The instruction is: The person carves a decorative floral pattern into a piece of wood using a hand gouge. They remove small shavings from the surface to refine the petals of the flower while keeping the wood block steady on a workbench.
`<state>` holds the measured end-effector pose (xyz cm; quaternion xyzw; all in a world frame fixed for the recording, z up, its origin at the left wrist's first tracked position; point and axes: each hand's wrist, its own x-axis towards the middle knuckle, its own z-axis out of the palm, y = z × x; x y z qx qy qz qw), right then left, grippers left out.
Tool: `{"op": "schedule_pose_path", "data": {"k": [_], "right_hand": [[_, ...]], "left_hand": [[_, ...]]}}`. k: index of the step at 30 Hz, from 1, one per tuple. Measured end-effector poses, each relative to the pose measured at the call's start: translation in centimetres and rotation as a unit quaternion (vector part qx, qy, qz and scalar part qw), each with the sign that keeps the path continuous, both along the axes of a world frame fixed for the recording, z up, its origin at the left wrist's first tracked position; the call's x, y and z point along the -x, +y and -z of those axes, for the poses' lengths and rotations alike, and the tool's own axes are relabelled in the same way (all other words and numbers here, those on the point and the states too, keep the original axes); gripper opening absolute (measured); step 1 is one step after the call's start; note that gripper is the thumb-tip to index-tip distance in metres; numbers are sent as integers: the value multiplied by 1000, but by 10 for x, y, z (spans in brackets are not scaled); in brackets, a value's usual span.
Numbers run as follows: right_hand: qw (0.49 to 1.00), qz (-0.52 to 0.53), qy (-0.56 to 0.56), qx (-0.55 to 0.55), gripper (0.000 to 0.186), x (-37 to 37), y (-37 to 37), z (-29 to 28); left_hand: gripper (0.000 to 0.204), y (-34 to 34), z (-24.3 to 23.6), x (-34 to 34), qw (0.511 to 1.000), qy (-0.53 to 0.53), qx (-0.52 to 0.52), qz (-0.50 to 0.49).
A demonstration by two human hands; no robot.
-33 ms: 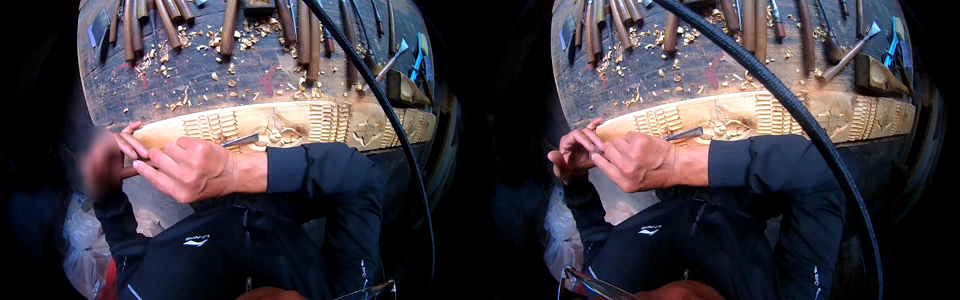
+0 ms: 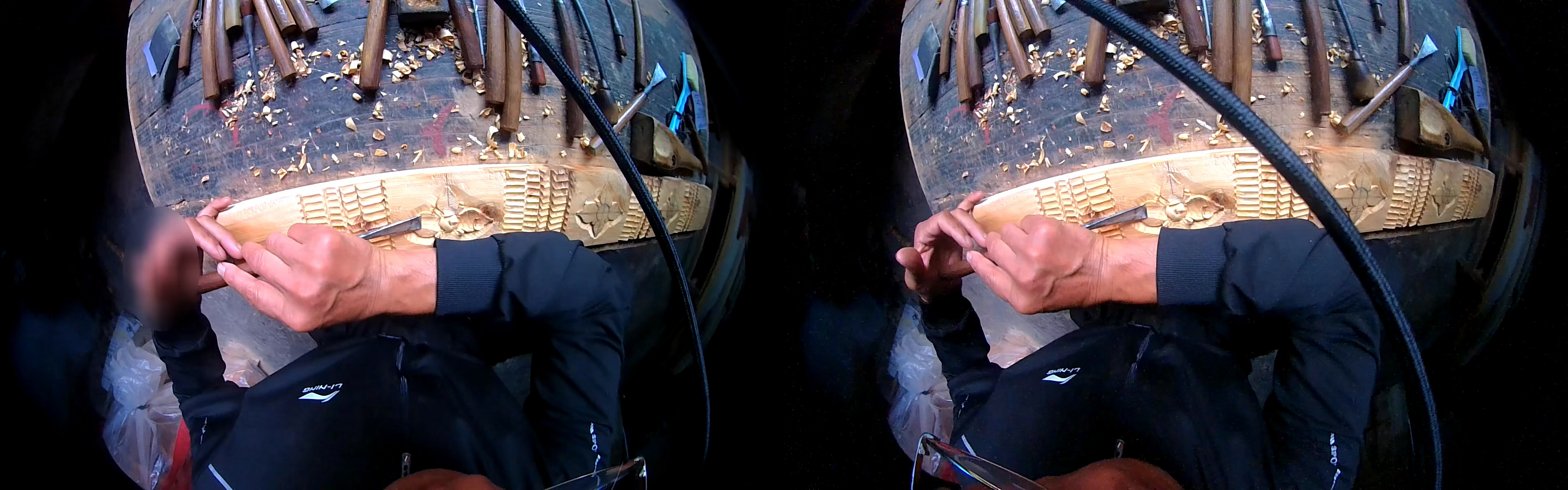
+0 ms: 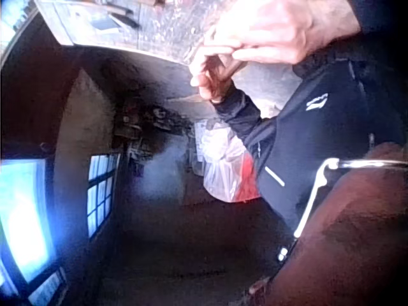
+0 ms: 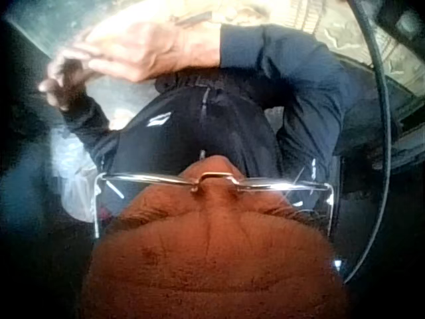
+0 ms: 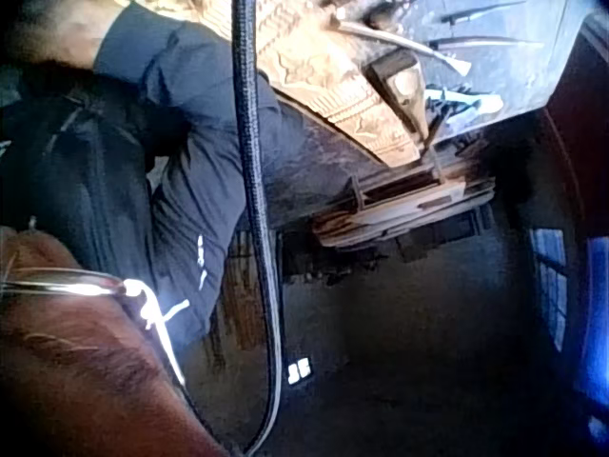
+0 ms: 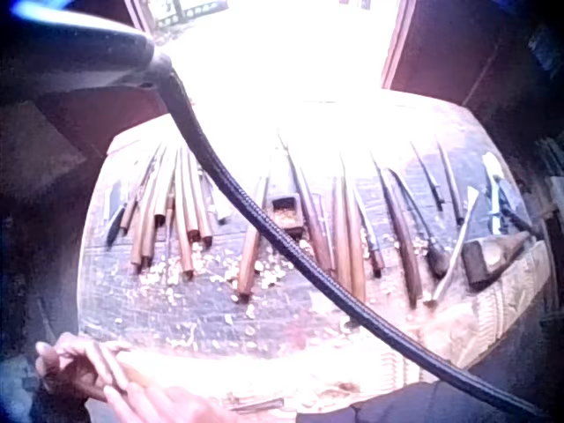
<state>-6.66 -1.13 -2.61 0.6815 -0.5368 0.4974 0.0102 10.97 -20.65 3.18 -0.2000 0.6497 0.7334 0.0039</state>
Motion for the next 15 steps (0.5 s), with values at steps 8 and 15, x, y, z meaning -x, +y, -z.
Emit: {"op": "schedule_pose_path", "data": {"k": [8, 15], "right_hand": [[1000, -15, -10, 14, 32, -1, 1, -2], [1000, -11, -13, 4, 31, 3, 0, -2]], "left_hand": [[98, 0, 1, 4, 999, 28, 13, 19], [100, -2, 2, 11, 999, 13, 28, 12]]}}
